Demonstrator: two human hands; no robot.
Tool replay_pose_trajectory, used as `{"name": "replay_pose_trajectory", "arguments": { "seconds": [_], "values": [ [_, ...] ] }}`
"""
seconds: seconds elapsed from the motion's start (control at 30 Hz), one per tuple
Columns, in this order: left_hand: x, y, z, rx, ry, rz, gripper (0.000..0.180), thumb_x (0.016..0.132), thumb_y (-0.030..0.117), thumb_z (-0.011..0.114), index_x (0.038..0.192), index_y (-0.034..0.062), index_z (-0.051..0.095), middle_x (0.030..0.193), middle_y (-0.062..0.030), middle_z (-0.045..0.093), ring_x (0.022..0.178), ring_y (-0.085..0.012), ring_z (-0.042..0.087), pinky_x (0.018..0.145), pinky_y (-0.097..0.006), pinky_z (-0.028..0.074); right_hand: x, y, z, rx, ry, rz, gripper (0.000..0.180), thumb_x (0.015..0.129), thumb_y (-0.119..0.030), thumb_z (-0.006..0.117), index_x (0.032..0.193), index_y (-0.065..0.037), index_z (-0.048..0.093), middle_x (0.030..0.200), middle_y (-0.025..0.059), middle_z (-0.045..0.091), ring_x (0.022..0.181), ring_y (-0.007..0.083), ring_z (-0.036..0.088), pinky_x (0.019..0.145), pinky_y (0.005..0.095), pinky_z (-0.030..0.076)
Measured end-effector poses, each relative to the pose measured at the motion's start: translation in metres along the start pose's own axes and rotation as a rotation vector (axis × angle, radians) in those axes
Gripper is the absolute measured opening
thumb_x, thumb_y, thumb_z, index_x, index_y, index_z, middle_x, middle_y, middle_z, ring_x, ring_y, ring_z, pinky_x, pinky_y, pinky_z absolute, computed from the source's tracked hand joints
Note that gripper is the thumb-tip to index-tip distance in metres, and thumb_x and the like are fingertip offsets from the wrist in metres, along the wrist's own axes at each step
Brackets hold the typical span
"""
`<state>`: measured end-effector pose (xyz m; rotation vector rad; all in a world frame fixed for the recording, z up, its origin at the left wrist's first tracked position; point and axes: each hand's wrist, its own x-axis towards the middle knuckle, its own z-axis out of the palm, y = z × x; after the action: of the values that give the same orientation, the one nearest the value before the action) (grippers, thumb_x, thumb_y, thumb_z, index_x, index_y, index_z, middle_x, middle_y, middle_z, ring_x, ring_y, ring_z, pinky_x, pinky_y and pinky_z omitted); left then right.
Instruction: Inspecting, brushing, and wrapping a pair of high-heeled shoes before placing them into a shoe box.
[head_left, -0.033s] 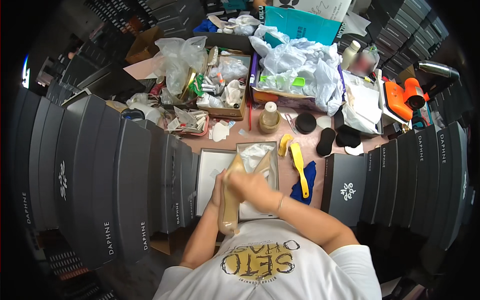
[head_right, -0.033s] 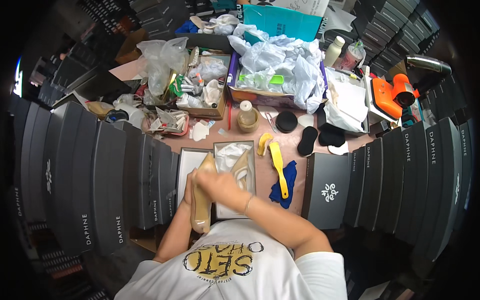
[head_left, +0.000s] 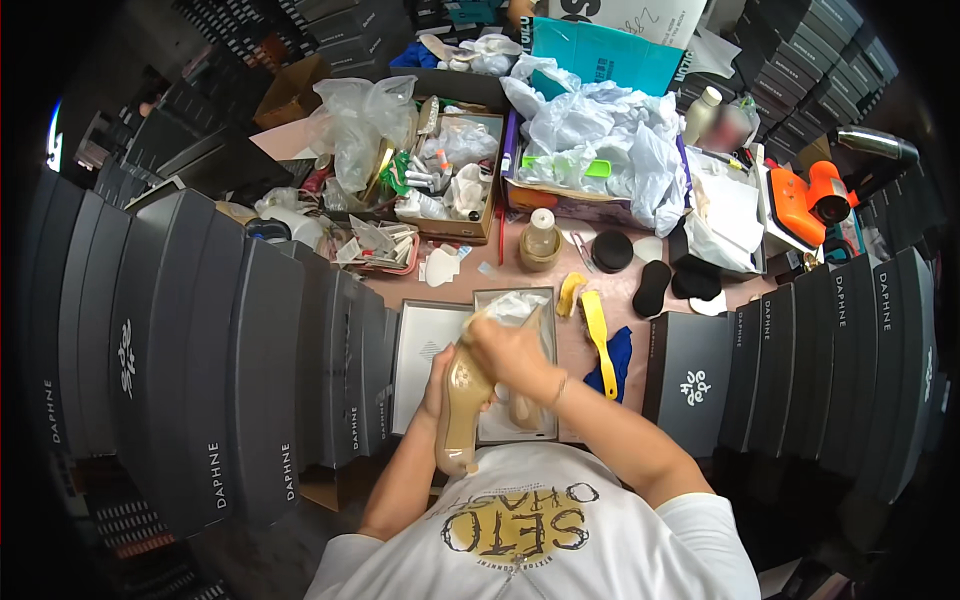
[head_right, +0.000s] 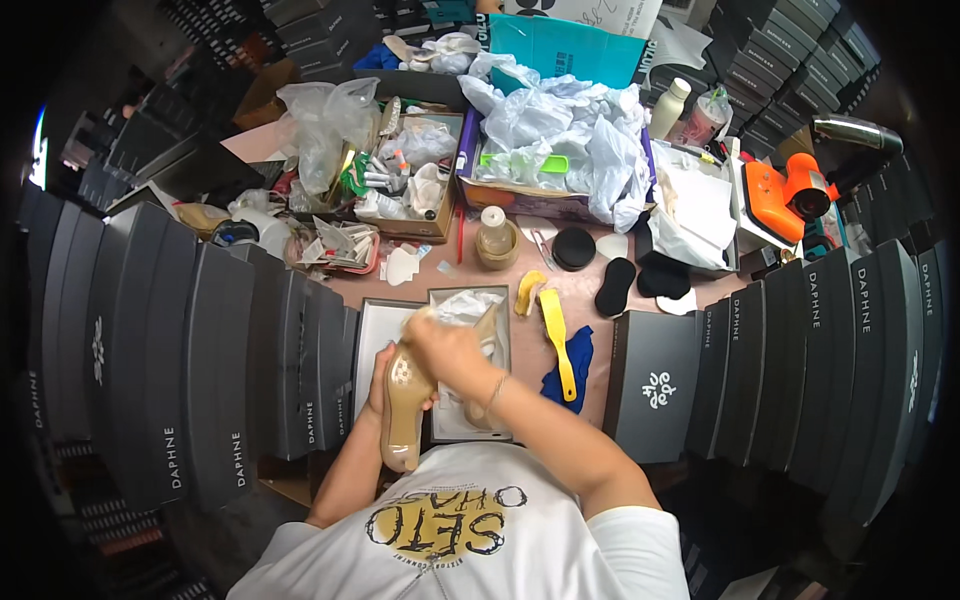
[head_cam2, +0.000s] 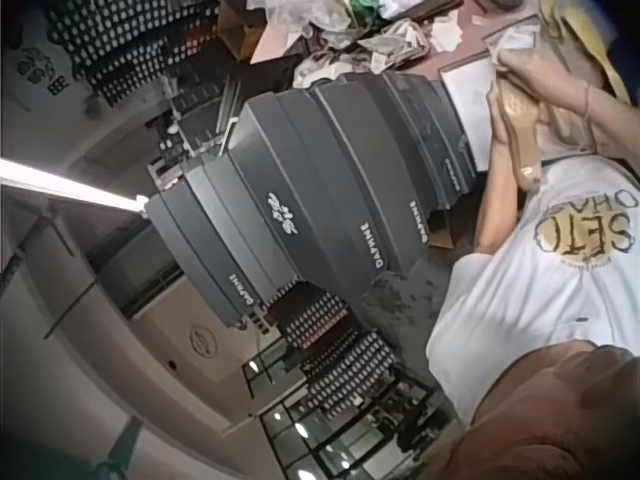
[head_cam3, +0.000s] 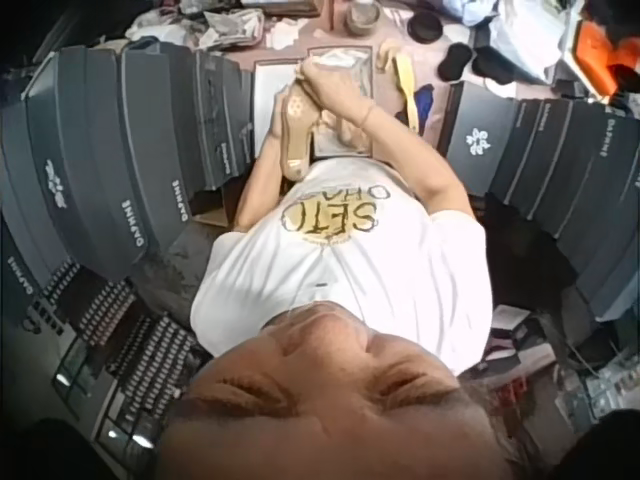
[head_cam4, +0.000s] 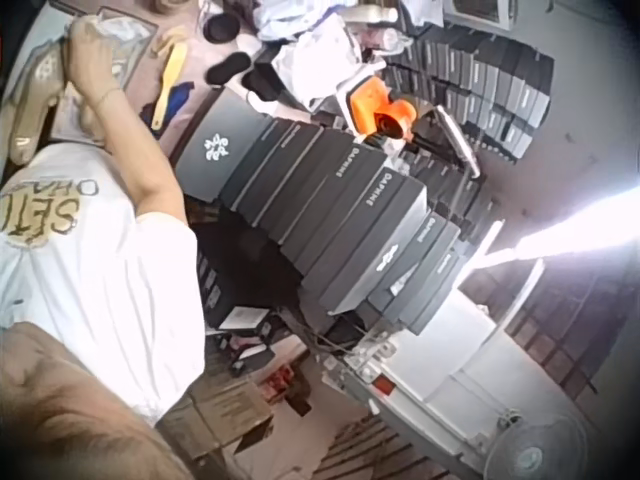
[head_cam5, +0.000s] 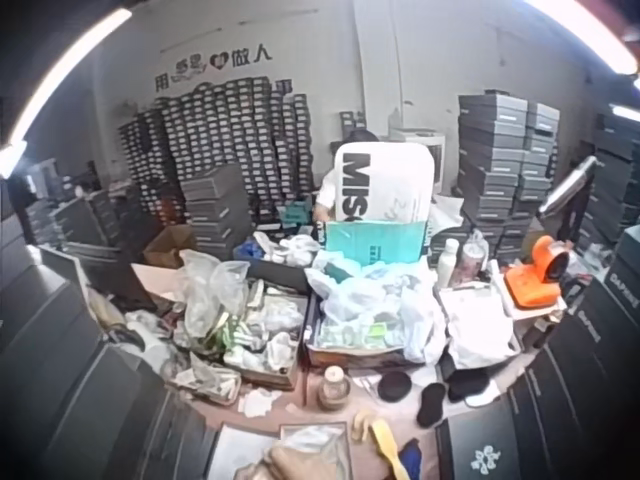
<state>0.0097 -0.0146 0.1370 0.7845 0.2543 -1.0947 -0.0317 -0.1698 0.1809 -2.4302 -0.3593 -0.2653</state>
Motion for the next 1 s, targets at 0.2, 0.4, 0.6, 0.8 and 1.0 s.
{"name": "replay_pose_trajectory", "arguments": {
  "seconds": [0.2, 0.4, 0.6, 0.8, 1.0],
  "values": [
    [0.002, -0.007, -0.003, -0.056, -0.093, 0.037, 0.066, 0.093, 0.054, 0.030, 0.137, 0.0054, 0.039, 0.095, -0.0165, 0.063, 0.081, -0.0250, 0.064, 0.072, -0.034, 0.054, -0.034, -0.006, 0.003, 0.025, 0.009, -0.128, 0.017, 0.079, -0.015, 0.060, 0.087, -0.010, 0.047, 0.072, 0.0058, 0.057, 0.054, 0.0250, 0.060, 0.047, 0.0368, 0.047],
    [0.006, -0.017, 0.013, -0.135, 0.010, 0.093, 0.065, 0.092, 0.056, 0.027, 0.131, 0.0069, 0.045, 0.089, -0.0188, 0.061, 0.074, -0.0280, 0.065, 0.060, -0.035, 0.054, -0.046, -0.011, -0.005, 0.000, 0.048, -0.284, 0.012, 0.079, -0.011, 0.057, 0.086, -0.009, 0.047, 0.066, 0.0065, 0.056, 0.055, 0.0233, 0.060, 0.046, 0.0335, 0.047],
    [0.017, -0.011, 0.018, -0.169, 0.001, 0.036, 0.064, 0.093, 0.056, 0.029, 0.131, 0.0067, 0.043, 0.091, -0.0196, 0.061, 0.071, -0.0282, 0.064, 0.057, -0.036, 0.052, -0.026, 0.004, -0.014, 0.017, 0.115, -0.195, 0.008, 0.079, -0.009, 0.055, 0.080, -0.010, 0.047, 0.055, 0.0039, 0.050, 0.048, 0.0230, 0.057, 0.044, 0.0335, 0.046],
    [0.009, -0.010, 0.001, 0.065, -0.201, -0.050, 0.063, 0.090, 0.060, 0.033, 0.123, 0.0078, 0.048, 0.095, -0.0187, 0.062, 0.061, -0.0319, 0.063, 0.045, -0.035, 0.050, -0.005, 0.031, 0.000, 0.103, 0.113, 0.166, 0.009, 0.080, -0.008, 0.056, 0.083, -0.008, 0.047, 0.066, 0.0110, 0.056, 0.051, 0.0268, 0.059, 0.046, 0.0360, 0.047],
    [0.018, -0.011, -0.017, -0.096, -0.234, -0.064, 0.067, 0.091, 0.056, 0.035, 0.133, 0.0049, 0.043, 0.103, -0.0143, 0.062, 0.076, -0.0280, 0.065, 0.067, -0.040, 0.054, -0.014, 0.036, 0.059, 0.103, -0.044, 0.097, 0.004, 0.081, -0.008, 0.049, 0.085, -0.010, 0.049, 0.066, 0.0063, 0.055, 0.050, 0.0205, 0.060, 0.042, 0.0339, 0.046]
  ]
}}
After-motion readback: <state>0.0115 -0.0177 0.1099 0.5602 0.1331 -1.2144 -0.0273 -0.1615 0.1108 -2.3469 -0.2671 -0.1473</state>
